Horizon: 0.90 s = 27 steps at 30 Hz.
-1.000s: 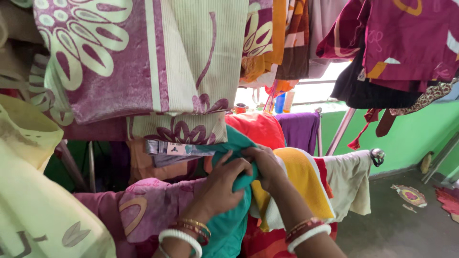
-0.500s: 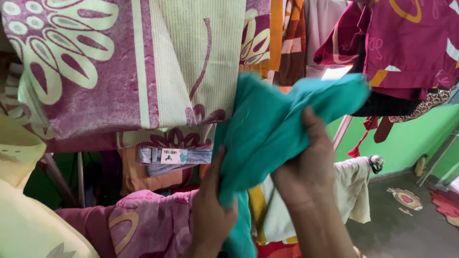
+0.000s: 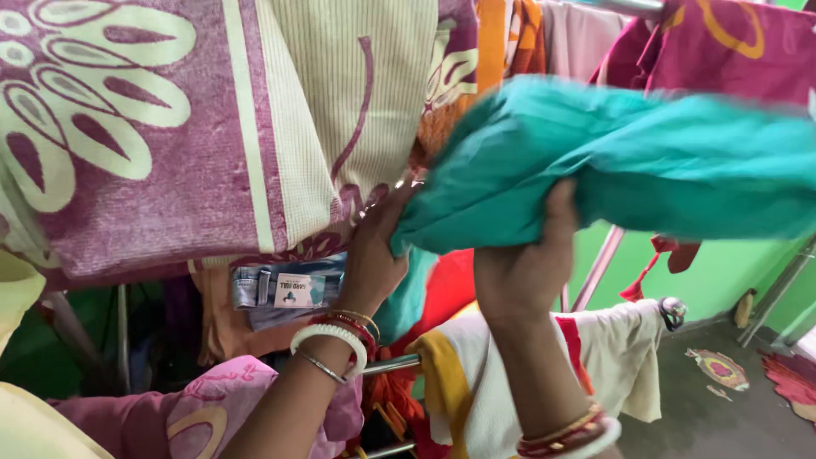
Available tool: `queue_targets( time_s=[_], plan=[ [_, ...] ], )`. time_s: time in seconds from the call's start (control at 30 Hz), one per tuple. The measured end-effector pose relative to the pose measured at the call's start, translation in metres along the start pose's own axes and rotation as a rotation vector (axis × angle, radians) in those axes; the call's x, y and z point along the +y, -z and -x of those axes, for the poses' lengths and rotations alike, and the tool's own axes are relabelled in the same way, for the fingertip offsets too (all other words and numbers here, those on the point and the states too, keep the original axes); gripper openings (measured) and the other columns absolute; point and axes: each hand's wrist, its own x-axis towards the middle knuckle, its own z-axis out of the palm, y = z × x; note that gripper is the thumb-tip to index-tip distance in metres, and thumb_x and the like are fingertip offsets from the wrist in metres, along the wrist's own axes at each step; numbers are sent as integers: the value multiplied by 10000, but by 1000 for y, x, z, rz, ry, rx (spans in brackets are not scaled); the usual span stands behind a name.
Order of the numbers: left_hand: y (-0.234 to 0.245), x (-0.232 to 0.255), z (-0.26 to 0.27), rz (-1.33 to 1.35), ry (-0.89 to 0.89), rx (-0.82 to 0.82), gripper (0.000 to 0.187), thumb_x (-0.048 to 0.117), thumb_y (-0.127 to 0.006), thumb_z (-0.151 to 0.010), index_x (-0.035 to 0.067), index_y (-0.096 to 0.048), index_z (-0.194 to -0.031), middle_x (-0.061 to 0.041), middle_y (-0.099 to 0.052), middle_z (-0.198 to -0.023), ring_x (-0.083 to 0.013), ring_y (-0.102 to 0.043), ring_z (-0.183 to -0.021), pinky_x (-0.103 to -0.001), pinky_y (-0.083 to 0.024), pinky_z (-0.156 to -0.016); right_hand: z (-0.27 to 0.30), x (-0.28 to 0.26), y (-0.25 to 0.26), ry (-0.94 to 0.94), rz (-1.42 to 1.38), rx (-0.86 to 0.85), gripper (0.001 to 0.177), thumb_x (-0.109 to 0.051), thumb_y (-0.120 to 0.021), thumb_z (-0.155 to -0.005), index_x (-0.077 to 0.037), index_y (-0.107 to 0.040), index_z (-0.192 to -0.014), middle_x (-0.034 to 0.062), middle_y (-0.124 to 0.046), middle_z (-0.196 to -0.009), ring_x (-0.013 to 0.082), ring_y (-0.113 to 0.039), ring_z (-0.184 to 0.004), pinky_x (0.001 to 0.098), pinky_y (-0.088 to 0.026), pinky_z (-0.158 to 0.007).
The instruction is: The person folds various pieces of clothing, including a red garment, a yellow and white striped towel, a green cloth, and a dark brown item, and hangs each one over a drying rack in a bedroom.
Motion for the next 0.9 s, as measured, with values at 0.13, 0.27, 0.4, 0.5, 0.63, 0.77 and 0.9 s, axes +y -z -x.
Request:
queue_targets(
  time_s=[0.13, 0.27, 0.4, 0.5, 0.63, 0.77, 0.9],
  plan=[
    [-58, -79, 67, 7, 435, -309, 487, 194, -818, -762, 142, -699, -1231, -248, -630, -1267, -414, -585, -1200, -455, -469, -1007, 17, 59, 73, -134, 94, 181, 479, -397, -538, -1086, -100, -480, -1457, 66, -580, -1352, 231, -566, -1249, 446, -465, -1104],
    [-105, -136, 94, 468, 692, -682, 315, 126, -758, -754, 14, -710, -1044, -76, -742, -930, -244, -681, -952, -362, -537, -850, 6, 111, 125, -122, 316, 318, 515, -394, -541, -1053, -103, -429, -1462, 52, -511, -1383, 202, -501, -1261, 418, -427, -1099],
    [-138, -160, 92, 656, 836, -724, 294, 102, -723, -721, 11, -704, -1000, -32, -678, -881, -181, -607, -876, -342, -498, -808, -21, 136, 163, 8, 1069, 251, 601, -454, -468, -1081, 5, -438, -1468, 162, -509, -1494, 298, -487, -1365, 440, -331, -1184],
    [-158, -169, 75, 796, 962, -687, 243, 101, -691, -697, 0, -659, -915, -37, -629, -863, -194, -559, -852, -326, -456, -795, -48, 164, 191, 179, 1381, 126, 653, -429, -503, -1096, 62, -393, -1512, 254, -439, -1542, 411, -391, -1430, 473, -232, -1216],
    [-172, -192, 76, 700, 1193, -611, 233, 76, -670, -653, 38, -604, -873, -33, -554, -842, -197, -493, -829, -341, -421, -768, -59, 214, 239, 320, 1703, 43, 711, -430, -636, -981, 27, -428, -1485, 325, -449, -1491, 488, -376, -1378, 493, -222, -1151],
    [-201, -249, 97, 577, 1183, -526, 248, 123, -700, -677, -4, -589, -860, -79, -577, -885, -222, -505, -842, -385, -448, -754, -81, 297, 317, 305, 1621, -16, 713, -474, -602, -985, -28, -399, -1502, 298, -471, -1494, 471, -430, -1387, 511, -324, -1172],
    [-226, -293, 135, 451, 1192, -441, 283, 209, -726, -712, -35, -709, -854, -136, -720, -887, -244, -659, -866, -389, -519, -800, -87, 363, 377, -106, 1702, -52, 704, -461, -623, -966, -33, -426, -1490, 288, -492, -1483, 454, -450, -1373, 503, -342, -1162]
  ],
)
